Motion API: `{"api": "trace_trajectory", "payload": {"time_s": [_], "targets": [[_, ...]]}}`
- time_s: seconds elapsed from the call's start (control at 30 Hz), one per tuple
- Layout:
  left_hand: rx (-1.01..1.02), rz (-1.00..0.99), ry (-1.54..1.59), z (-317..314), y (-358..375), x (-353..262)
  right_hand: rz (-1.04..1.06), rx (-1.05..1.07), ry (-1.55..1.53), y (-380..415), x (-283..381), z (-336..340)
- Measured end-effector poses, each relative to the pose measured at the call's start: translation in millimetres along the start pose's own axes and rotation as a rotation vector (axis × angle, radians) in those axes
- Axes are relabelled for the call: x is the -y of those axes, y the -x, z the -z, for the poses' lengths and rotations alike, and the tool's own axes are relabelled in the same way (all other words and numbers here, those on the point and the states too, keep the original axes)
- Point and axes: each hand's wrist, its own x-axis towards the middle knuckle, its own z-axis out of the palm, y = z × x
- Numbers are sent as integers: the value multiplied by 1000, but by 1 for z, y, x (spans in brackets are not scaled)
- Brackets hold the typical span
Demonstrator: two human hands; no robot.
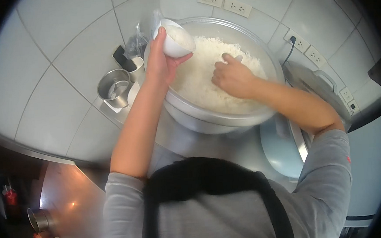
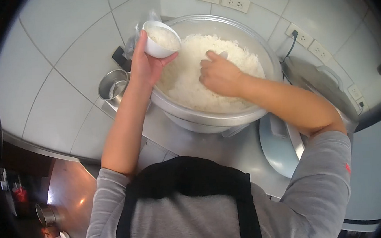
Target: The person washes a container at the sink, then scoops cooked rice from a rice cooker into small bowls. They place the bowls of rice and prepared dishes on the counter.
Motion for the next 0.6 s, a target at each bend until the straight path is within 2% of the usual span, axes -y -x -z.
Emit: {"api": "trace_trajectory", "payload": {"time_s": [0.07, 0.1, 0.2, 0.3, 0.4, 0.5, 0.6], "targets": [[22, 0, -12, -2, 3, -2, 69, 56, 27, 2, 18, 22], [34, -2, -20, -1, 3, -3, 57, -23, -45, 4, 23, 27], [95, -5, -15, 3, -1, -2, 43, -62, -152, 10, 35, 47], [45, 31, 39, 5, -4, 1, -116, 47, -424, 17, 17, 50], [34, 15, 59, 8, -6, 2, -359, 297, -813, 28, -7, 16], [9, 60, 118, 9, -7, 0, -502, 472, -1413, 31, -31, -28], [24, 84, 234, 12, -9, -1, -538, 250, -1542, 26, -66, -13]]}}
